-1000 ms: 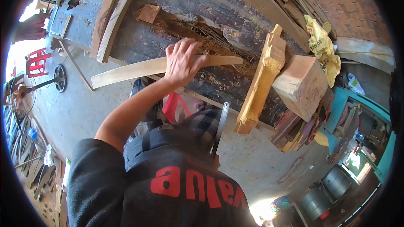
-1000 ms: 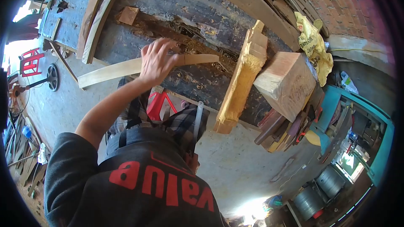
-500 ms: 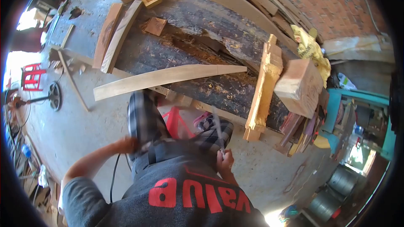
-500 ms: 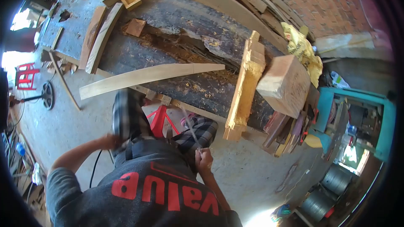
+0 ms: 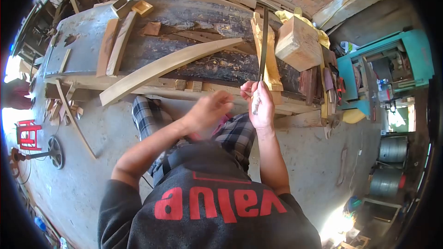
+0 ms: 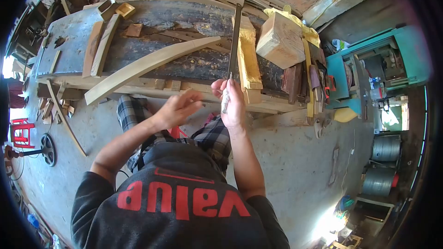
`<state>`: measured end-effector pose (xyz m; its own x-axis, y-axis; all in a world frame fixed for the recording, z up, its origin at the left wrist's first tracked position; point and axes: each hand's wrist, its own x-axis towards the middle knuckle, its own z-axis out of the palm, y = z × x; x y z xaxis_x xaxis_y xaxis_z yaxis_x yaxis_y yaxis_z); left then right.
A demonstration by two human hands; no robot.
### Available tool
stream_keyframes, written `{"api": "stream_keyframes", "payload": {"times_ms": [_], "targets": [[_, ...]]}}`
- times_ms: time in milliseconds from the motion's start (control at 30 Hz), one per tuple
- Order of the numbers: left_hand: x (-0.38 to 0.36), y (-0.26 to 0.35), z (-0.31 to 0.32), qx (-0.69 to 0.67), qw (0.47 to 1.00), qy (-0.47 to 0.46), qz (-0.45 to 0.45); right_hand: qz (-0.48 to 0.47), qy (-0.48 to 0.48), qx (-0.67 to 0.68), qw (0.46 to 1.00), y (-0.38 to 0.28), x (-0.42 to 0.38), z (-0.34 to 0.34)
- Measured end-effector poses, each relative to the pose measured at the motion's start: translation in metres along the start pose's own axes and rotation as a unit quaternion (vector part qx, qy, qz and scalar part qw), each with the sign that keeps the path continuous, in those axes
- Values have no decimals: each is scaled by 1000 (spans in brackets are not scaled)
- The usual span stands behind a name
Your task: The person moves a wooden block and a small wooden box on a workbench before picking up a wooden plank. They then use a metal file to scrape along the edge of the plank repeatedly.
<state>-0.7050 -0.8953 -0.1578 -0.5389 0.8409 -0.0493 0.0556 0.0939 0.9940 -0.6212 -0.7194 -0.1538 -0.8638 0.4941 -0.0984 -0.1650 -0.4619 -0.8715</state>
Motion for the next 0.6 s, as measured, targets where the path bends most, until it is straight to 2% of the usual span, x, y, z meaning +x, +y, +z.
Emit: {"api": "stream_keyframes", "payload": {"times_ms": [33,67,133,167,233,267,300,333,367,400,433,467,533,567,600], "targets": [[0,18,7,-65,997,0,-37,-8,4,1,1000,2,-5,8],[3,15,13,-76,997,-18,-26,-9,-7,2,1000,8,-8,8],[7,-1,19,-9,995,27,92,-90,10,-165,982,24,-13,2],[7,-8,12,-3,995,35,92,-115,12,-257,959,26,-17,-1],[16,-10,-7,103,990,64,75,-100,29,-280,954,33,-23,-5],[23,-9,-17,129,980,115,96,-83,56,-307,946,37,-23,-11],[34,-13,-26,168,967,167,95,-144,68,-360,919,45,-19,-14],[49,-20,-36,205,949,218,95,-84,77,-369,923,44,-18,-19],[66,-28,-46,240,933,247,107,-87,81,-366,923,49,-11,-24],[83,-39,-56,275,913,276,118,-208,72,-455,863,57,-1,-31],[97,-46,-66,338,875,306,163,-322,61,-532,780,63,7,-33],[109,-53,-69,341,875,302,164,-331,64,-559,757,68,12,-36],[132,-62,-71,465,801,370,68,-88,32,-572,815,71,21,-41],[147,-79,-75,496,778,382,56,-88,36,-569,817,72,25,-41],[152,-85,-77,498,778,379,58,-135,44,-590,795,73,27,-37]]}}
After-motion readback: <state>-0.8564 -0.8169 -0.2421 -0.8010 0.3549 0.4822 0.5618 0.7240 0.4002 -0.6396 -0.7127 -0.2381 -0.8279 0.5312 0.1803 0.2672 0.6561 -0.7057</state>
